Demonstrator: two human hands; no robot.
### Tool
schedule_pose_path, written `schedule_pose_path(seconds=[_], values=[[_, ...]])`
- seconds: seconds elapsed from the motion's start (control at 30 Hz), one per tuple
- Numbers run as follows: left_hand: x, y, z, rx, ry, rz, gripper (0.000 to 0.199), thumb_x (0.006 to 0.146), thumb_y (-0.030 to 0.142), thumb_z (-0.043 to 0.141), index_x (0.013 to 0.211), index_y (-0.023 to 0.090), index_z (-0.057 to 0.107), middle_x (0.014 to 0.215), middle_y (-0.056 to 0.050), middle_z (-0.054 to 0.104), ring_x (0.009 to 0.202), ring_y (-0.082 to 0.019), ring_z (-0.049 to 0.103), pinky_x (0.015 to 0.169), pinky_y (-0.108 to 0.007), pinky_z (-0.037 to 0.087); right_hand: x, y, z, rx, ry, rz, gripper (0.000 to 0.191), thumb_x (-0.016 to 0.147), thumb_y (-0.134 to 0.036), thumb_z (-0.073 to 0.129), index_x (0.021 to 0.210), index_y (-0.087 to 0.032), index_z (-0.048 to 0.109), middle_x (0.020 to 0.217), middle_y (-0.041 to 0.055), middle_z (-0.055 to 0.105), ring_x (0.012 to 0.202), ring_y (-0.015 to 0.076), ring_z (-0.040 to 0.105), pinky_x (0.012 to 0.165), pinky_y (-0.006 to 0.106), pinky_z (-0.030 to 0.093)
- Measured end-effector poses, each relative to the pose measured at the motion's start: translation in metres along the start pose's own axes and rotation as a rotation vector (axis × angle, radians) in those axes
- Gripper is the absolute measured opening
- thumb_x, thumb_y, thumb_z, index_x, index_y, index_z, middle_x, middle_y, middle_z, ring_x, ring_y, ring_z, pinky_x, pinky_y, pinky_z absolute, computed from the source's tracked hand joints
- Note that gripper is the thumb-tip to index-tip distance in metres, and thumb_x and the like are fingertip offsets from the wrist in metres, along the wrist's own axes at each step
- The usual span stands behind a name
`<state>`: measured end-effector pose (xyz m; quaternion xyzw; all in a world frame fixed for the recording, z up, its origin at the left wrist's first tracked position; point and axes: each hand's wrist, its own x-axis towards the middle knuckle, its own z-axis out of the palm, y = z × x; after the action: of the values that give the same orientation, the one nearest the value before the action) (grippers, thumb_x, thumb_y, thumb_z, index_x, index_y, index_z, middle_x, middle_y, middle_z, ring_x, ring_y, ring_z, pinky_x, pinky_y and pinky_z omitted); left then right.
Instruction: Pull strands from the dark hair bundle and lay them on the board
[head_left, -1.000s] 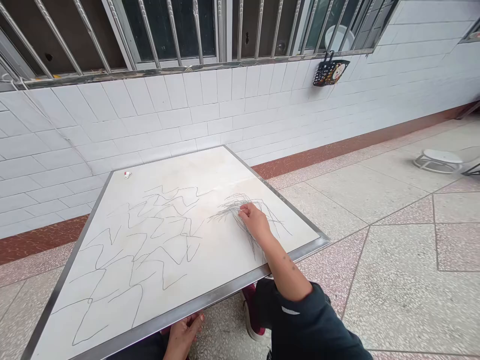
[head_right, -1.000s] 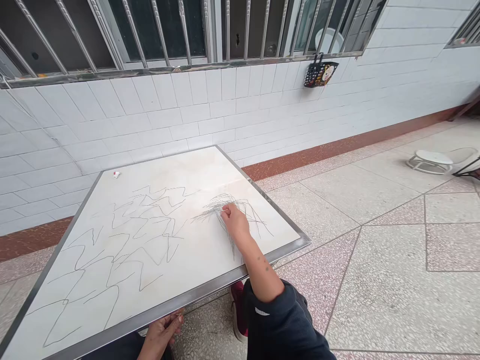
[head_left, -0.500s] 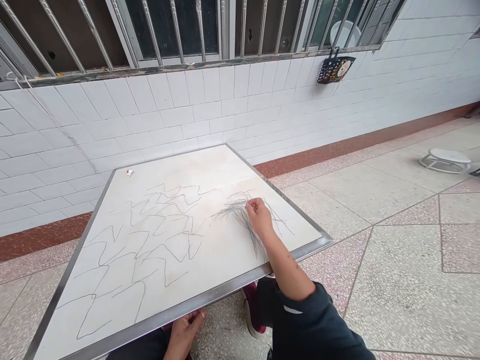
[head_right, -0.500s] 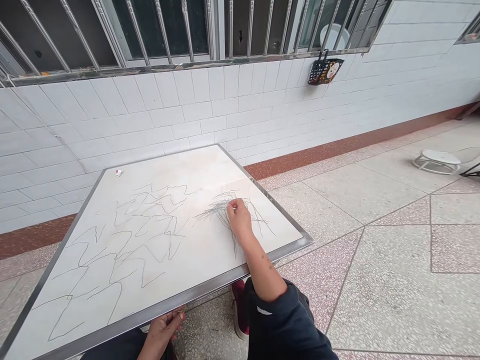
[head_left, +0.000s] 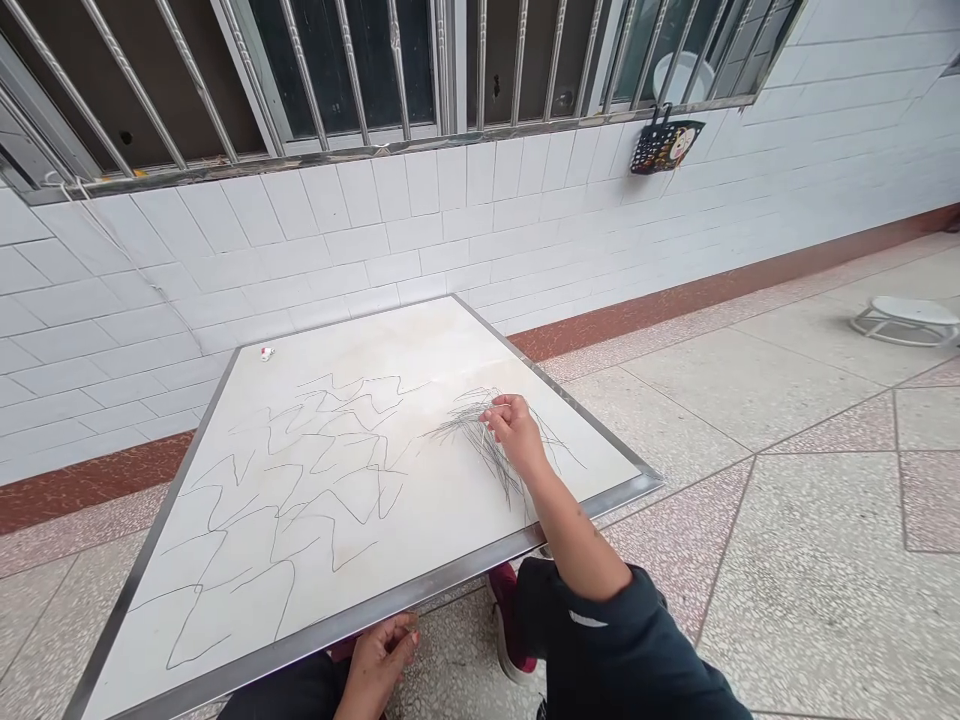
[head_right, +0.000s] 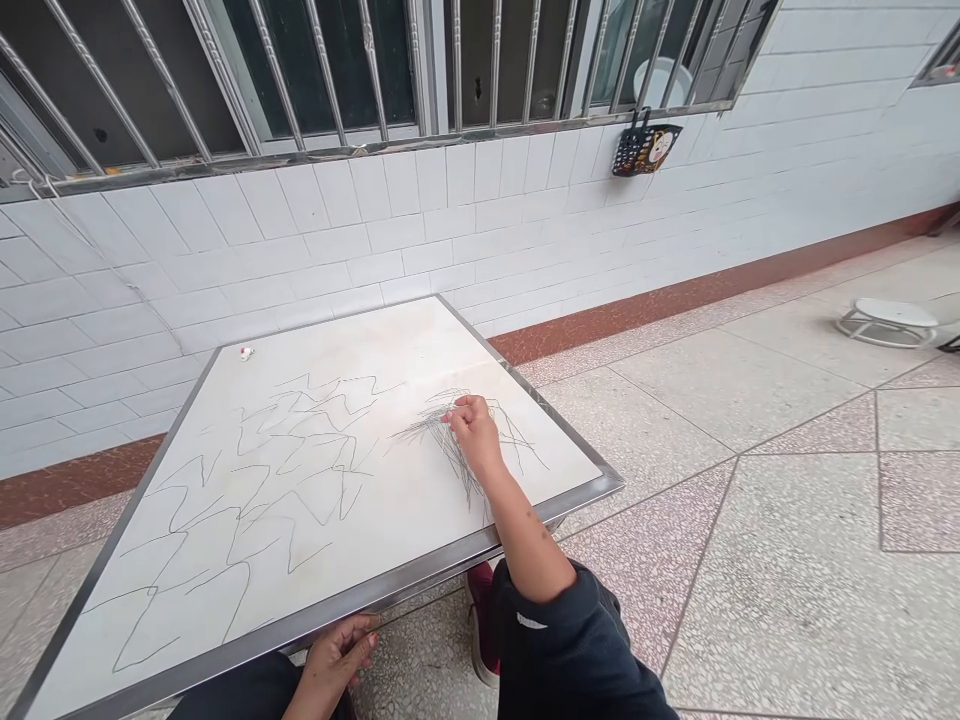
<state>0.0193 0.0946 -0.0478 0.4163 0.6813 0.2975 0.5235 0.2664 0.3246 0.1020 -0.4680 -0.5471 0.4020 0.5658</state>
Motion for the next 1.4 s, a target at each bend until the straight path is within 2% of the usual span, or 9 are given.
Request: schedule_pose_path(seconds=[0.27,0.4,0.5,0.6,0.77,0.87,1.0,1.13,1.4], values=[[-0.002,0.002,0.002,0.041,-0.004,0.018,0.054,0.063,0.061,0.062,0.096,0.018,0.067,0.072,-0.002,0.06,0.064,-0.018,0.058,0.05,-0.025,0.042,-0.003,-0.004,0.0,0.002,-0.015,-0.052,0.034,0.081,-0.038,0.046,0.109,-0.02,0.05,0.085,0.0032,0.063,0.069,0.0139,0.051,0.055,0.024,0.039],[-0.01,0.01,0.006,0.166,-0.012,0.163,0.047,0.068,0.056,0.061,0.093,0.017,0.07,0.071,-0.005,0.064,0.066,-0.02,0.059,0.057,-0.028,0.046,-0.008,-0.021,-0.001,0.119,-0.08,-0.071,0.034,0.082,-0.041,0.046,0.11,-0.022,0.051,0.083,0.0013,0.057,0.064,0.0125,0.045,0.053,0.023,0.036],[-0.037,0.035,0.008,0.161,-0.147,0.258,0.038,0.072,0.053,0.061,0.084,0.018,0.073,0.08,-0.008,0.069,0.074,-0.021,0.061,0.067,-0.03,0.048,-0.016,-0.039,-0.004,0.299,-0.242,-0.02,0.032,0.081,-0.041,0.052,0.108,-0.024,0.053,0.078,-0.0007,0.051,0.058,0.0105,0.039,0.048,0.022,0.032],[-0.077,0.081,0.001,-0.034,-0.282,0.215,0.043,0.075,0.056,0.057,0.09,0.018,0.071,0.08,-0.01,0.07,0.066,-0.021,0.063,0.055,-0.03,0.049,-0.034,-0.057,-0.01,0.487,-0.481,0.087,0.028,0.08,-0.039,0.059,0.102,-0.022,0.058,0.071,-0.0023,0.045,0.052,0.008,0.032,0.044,0.02,0.024],[-0.117,0.173,-0.024,0.071,0.415,0.603,0.034,0.084,0.039,0.054,0.114,0.025,0.063,0.119,-0.008,0.061,0.101,-0.024,0.058,0.089,-0.039,0.046,-0.086,-0.078,-0.009,0.682,-0.841,0.291,0.021,0.081,-0.033,0.062,0.095,-0.018,0.061,0.063,-0.0035,0.039,0.047,0.0052,0.022,0.041,0.019,0.016],[-0.11,0.2,-0.029,0.137,0.399,0.716,0.045,0.085,0.035,0.054,0.13,0.03,0.049,0.136,-0.005,0.049,0.124,-0.025,0.043,0.105,-0.043,0.031,-0.115,-0.083,-0.001,0.809,-1.04,0.423,0.02,0.081,-0.03,0.063,0.093,-0.015,0.06,0.06,-0.0039,0.038,0.046,0.0042,0.021,0.04,0.017,0.016],[-0.097,0.188,-0.015,-0.184,0.12,0.595,0.043,0.088,0.035,0.051,0.13,0.026,0.049,0.122,-0.008,0.061,0.111,-0.022,0.056,0.097,-0.039,0.04,-0.136,-0.083,0.008,0.917,-1.102,0.569,0.018,0.081,-0.027,0.064,0.093,-0.013,0.061,0.06,-0.0048,0.033,0.049,0.0044,0.02,0.039,0.013,0.014],[-0.103,0.163,-0.008,-0.438,0.034,0.399,0.036,0.085,0.035,0.055,0.117,0.02,0.059,0.1,-0.01,0.07,0.078,-0.017,0.066,0.074,-0.03,0.05,-0.142,-0.08,0.009,0.814,-1.019,0.625,0.017,0.081,-0.025,0.062,0.093,-0.014,0.061,0.061,-0.005,0.032,0.049,0.004,0.02,0.039,0.013,0.012],[-0.127,0.153,-0.019,-0.423,-0.025,0.27,0.038,0.08,0.036,0.062,0.112,0.016,0.063,0.101,-0.013,0.071,0.062,-0.015,0.067,0.056,-0.024,0.049,-0.157,-0.086,0.014,0.33,-0.926,0.331,0.03,0.086,-0.039,0.054,0.111,-0.022,0.056,0.075,-0.0016,0.053,0.05,0.0042,0.035,0.043,0.017,0.025]])
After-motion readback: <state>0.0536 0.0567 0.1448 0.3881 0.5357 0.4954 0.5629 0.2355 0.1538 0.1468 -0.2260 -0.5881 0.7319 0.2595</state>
